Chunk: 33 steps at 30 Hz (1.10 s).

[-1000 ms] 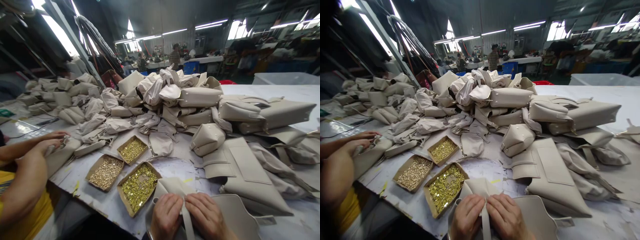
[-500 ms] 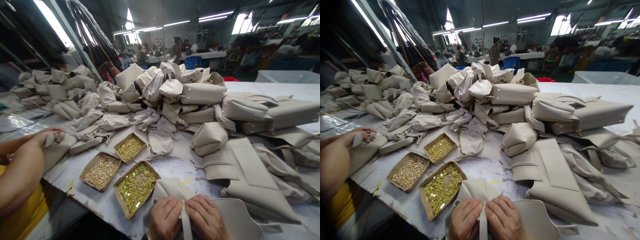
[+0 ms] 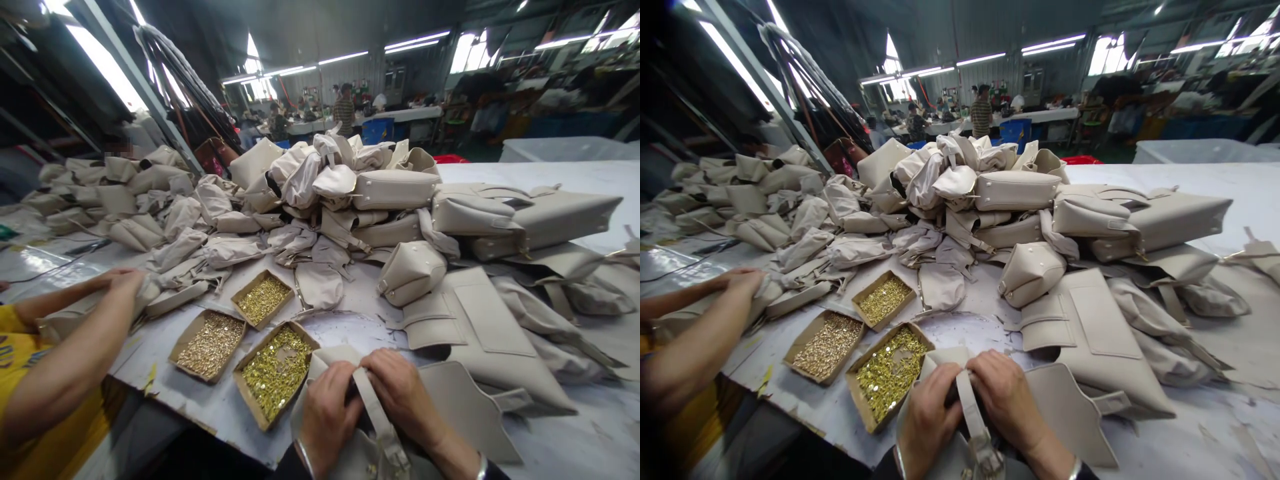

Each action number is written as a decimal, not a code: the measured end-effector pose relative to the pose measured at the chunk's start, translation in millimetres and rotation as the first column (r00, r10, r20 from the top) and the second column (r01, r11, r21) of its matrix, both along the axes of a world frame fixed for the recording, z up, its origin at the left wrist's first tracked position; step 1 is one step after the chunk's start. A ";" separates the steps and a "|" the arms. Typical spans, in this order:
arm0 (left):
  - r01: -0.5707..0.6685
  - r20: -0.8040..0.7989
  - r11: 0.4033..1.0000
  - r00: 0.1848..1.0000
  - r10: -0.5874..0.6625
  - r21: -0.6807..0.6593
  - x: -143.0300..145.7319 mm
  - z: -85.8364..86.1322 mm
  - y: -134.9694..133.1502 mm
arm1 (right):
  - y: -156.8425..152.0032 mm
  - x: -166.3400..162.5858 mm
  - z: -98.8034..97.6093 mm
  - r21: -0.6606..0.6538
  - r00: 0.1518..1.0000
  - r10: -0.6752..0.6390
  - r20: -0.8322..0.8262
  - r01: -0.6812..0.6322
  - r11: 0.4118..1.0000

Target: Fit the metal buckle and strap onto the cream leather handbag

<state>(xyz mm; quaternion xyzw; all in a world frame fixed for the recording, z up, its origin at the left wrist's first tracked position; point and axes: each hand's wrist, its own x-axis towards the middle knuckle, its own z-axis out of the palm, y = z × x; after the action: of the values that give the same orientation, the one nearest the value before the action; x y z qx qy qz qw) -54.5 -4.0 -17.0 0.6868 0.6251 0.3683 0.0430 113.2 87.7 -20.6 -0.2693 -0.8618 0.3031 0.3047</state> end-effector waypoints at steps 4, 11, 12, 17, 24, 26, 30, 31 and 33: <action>-0.086 0.260 0.911 0.944 0.204 -0.403 -0.1 30.9 25.2 | 31.4 -14.2 18.7 -0.239 0.986 0.043 0.160 -0.003 0.971; 0.092 0.668 0.871 0.683 0.297 -0.482 5.0 37.3 20.4 | 40.6 -18.5 37.5 -0.256 0.971 0.127 0.205 -0.072 0.964; 0.108 0.684 0.870 0.668 0.295 -0.481 7.6 34.3 15.4 | 36.1 -17.2 37.0 -0.246 0.971 0.114 0.212 -0.060 0.967; 0.176 0.754 0.876 0.601 0.265 -0.448 15.6 32.3 -0.7 | 10.3 -4.5 48.7 -0.123 0.982 0.029 0.186 -0.007 0.992; 0.271 0.713 0.837 0.676 0.186 -0.475 -1.9 35.9 -4.5 | -23.4 34.7 92.8 0.011 0.995 -0.069 0.067 0.068 0.998; 0.290 0.719 0.825 0.669 0.187 -0.485 -4.3 31.9 -5.4 | -19.2 43.8 98.3 -0.055 0.987 -0.061 0.148 0.070 0.996; 0.209 0.746 0.868 0.622 0.237 -0.450 -0.1 27.8 -4.9 | -7.1 44.2 90.1 -0.181 0.949 0.000 0.314 0.060 0.982; 0.185 0.749 0.876 0.612 0.252 -0.446 1.3 27.5 -4.3 | -7.4 40.8 84.3 -0.203 0.951 0.026 0.309 0.039 0.978; 0.121 0.744 0.884 0.597 0.298 -0.451 2.8 26.4 -2.9 | -12.6 32.4 69.5 -0.231 0.964 0.039 0.264 0.023 0.973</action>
<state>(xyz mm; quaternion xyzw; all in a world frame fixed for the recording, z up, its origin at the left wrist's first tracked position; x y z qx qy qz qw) -51.7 -7.0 9.4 0.3858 0.6417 0.4791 0.4581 145.5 75.1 48.9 -0.3379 -0.8547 0.3641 0.1512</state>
